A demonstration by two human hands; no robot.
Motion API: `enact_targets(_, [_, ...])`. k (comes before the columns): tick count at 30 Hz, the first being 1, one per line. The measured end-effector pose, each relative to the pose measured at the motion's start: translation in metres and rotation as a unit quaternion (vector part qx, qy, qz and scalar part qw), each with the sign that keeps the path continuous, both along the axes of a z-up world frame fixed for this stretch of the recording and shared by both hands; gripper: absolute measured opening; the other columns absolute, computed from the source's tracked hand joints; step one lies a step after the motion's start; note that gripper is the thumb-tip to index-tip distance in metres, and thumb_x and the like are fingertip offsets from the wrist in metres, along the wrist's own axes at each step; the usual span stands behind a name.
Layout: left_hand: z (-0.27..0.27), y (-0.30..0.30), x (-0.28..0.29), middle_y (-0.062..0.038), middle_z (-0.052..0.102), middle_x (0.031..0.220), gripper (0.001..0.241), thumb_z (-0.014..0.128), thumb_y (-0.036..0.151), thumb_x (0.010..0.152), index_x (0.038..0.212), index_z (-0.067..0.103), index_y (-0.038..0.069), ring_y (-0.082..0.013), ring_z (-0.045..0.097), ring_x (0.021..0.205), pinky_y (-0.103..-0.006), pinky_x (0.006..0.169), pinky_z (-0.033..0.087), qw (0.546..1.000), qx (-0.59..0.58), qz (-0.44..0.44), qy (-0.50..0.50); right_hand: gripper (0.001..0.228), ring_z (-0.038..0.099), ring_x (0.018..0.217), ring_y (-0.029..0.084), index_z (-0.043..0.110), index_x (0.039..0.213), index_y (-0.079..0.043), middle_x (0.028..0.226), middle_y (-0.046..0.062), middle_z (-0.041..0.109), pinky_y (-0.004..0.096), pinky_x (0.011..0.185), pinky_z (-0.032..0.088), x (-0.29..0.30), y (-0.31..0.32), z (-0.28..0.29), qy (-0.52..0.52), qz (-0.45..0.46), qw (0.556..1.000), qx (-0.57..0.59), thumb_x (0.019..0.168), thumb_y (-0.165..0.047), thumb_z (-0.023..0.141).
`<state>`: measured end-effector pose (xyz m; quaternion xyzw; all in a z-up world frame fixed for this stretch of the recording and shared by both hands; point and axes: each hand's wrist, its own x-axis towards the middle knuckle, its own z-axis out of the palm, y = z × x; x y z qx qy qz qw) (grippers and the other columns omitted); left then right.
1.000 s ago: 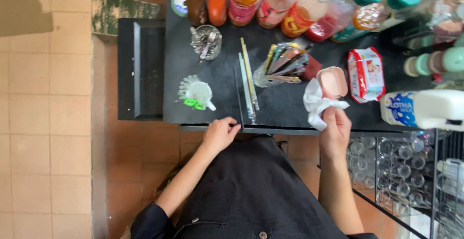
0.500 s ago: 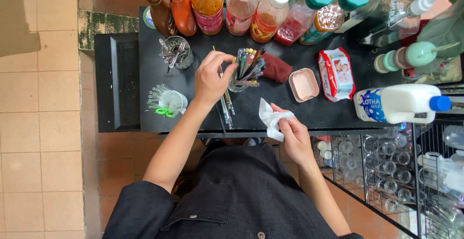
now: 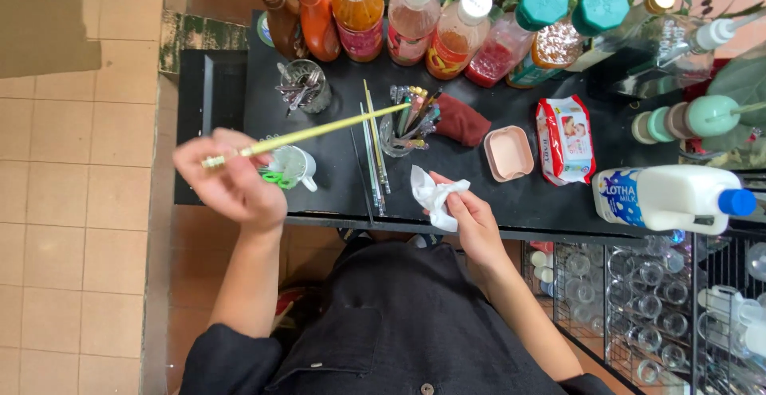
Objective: Cleaning and wiping reusable straws and glass stirrers with a cloth at a counter.
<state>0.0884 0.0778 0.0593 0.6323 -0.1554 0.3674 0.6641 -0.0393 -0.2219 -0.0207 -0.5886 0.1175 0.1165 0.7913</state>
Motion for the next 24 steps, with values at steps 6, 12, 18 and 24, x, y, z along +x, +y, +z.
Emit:
enact_targets(6, [-0.046,-0.026,-0.075,-0.01,0.067,0.089,0.017,0.055,0.016,0.11,0.112,0.04,0.008,-0.0154,0.068,0.079,-0.0277,0.071,0.055,0.968,-0.042,-0.177,0.17,0.053,0.067,0.12,0.026,0.045,0.154,0.0,0.144,0.015,0.059,0.037,0.092,0.054,0.016,0.032,0.006,-0.004,-0.002,0.99,0.144,0.11,-0.03,0.043])
enact_targets(12, [-0.093,-0.033,-0.112,-0.01,0.078,0.092,0.011,0.065,0.008,0.1,0.1,0.056,0.002,-0.0153,0.071,0.074,-0.028,0.06,0.049,0.928,0.139,-0.177,0.298,0.054,0.063,0.128,0.026,0.04,0.153,-0.004,0.143,0.012,0.059,0.039,0.11,0.052,0.018,0.037,-0.017,-0.05,-0.066,0.977,0.197,0.105,-0.024,0.052])
enact_targets(18, [-0.097,-0.008,-0.102,-0.008,0.079,0.091,0.023,0.066,0.004,0.096,0.118,0.071,0.003,-0.0214,0.069,0.08,-0.0315,0.073,0.054,0.896,0.25,-0.245,0.275,0.025,0.069,0.098,0.02,0.062,0.121,0.001,0.111,0.013,0.072,0.034,0.087,0.055,0.024,0.03,-0.016,-0.127,-0.027,0.99,-0.053,0.109,-0.019,0.054])
enact_targets(24, [-0.107,0.02,-0.107,-0.008,0.077,0.089,0.021,0.064,0.004,0.096,0.115,0.074,0.003,-0.0209,0.07,0.081,-0.0321,0.076,0.054,0.894,0.212,-0.249,0.306,0.027,0.067,0.095,0.017,0.064,0.129,0.005,0.109,0.012,0.071,0.03,0.088,0.053,0.041,0.018,-0.01,-0.182,-0.144,0.972,0.018,0.115,-0.018,0.058])
